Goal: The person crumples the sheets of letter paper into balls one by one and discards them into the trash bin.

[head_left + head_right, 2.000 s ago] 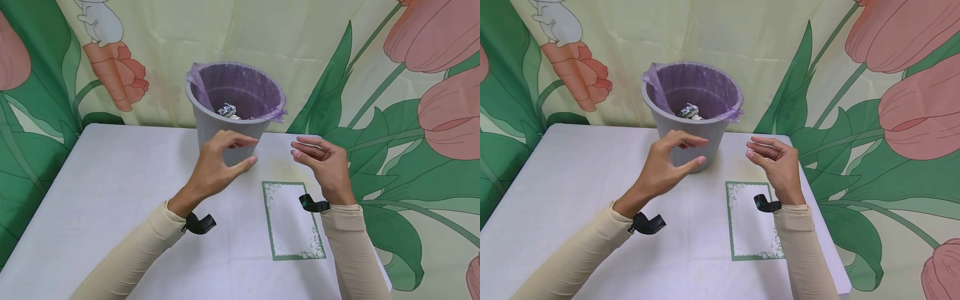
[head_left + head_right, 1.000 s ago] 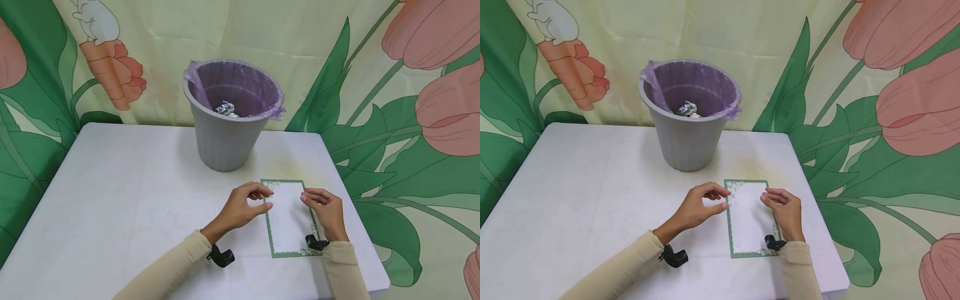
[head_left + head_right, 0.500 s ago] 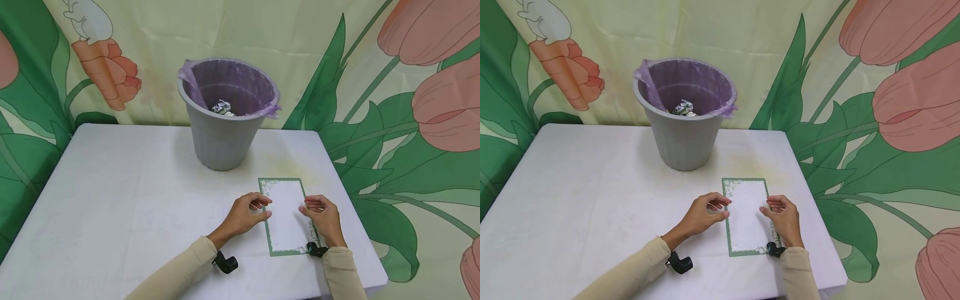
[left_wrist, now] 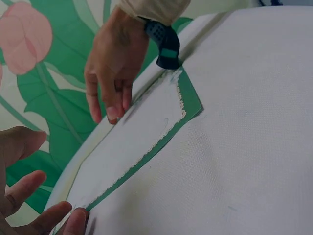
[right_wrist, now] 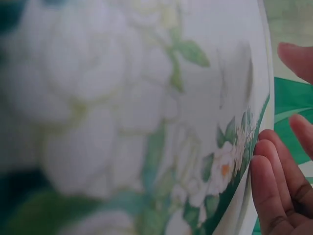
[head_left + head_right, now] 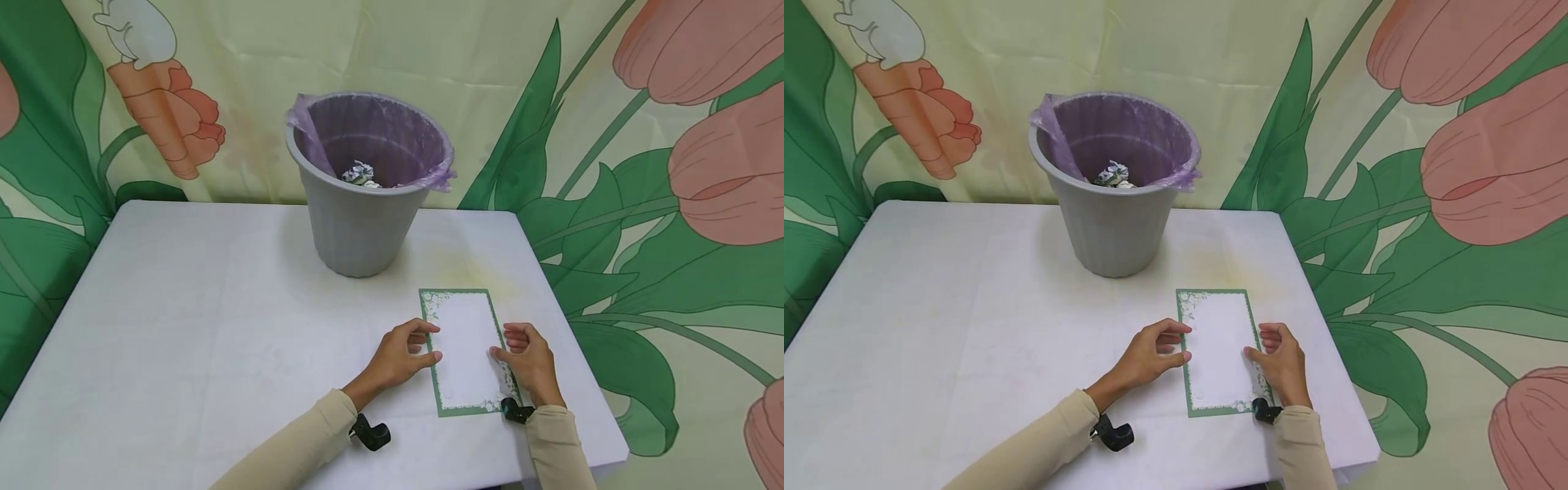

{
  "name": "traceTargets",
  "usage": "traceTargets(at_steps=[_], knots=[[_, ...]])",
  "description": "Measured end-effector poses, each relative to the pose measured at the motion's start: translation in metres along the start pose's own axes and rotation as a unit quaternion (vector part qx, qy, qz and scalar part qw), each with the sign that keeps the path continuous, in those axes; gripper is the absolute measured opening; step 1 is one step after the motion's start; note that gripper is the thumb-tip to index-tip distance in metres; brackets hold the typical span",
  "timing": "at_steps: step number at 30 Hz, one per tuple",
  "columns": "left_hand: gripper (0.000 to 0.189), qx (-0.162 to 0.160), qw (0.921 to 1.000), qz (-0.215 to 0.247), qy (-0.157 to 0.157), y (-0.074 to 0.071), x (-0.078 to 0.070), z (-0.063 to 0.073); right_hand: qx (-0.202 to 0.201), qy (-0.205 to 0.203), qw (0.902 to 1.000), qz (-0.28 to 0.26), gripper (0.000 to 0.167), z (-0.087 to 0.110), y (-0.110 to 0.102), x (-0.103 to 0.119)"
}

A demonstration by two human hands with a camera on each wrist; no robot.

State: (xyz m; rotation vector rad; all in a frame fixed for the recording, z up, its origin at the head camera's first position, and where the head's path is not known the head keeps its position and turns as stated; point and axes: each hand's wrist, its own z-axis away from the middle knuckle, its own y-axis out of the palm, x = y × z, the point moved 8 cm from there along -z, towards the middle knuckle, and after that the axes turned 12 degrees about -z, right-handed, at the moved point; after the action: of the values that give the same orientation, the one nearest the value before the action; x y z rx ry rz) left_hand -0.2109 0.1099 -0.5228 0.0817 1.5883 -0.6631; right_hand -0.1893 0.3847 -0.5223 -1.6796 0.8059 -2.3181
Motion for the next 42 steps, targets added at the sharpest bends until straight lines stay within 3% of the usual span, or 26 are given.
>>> traceTargets(at_steps=[14, 22, 29, 36, 42], knots=[[0.047, 0.026, 0.9977, 0.061, -0.013, 0.006, 0.001, -0.001, 0.015, 0.026, 0.9988, -0.038, 0.063, -0.001, 0.006, 0.003], [0.046, 0.026, 0.9976, 0.062, -0.015, 0.006, 0.001, -0.001, 0.013, 0.005, 0.9986, -0.051, 0.033, -0.002, 0.001, 0.004], [0.046, 0.028, 0.9979, 0.056, -0.019, 0.005, 0.002, -0.001, 0.04, -0.023, 0.9977, -0.05, 0.025, -0.002, 0.002, 0.004], [0.043, 0.004, 0.9972, 0.066, -0.034, -0.003, 0.008, 0.002, 0.027, -0.045, 0.9949, -0.086, 0.025, 0.005, -0.007, 0.01], [0.038, -0.036, 0.9977, 0.054, -0.022, -0.017, 0.008, 0.004, 0.033, -0.065, 0.9882, -0.135, 0.028, 0.012, -0.008, 0.017]])
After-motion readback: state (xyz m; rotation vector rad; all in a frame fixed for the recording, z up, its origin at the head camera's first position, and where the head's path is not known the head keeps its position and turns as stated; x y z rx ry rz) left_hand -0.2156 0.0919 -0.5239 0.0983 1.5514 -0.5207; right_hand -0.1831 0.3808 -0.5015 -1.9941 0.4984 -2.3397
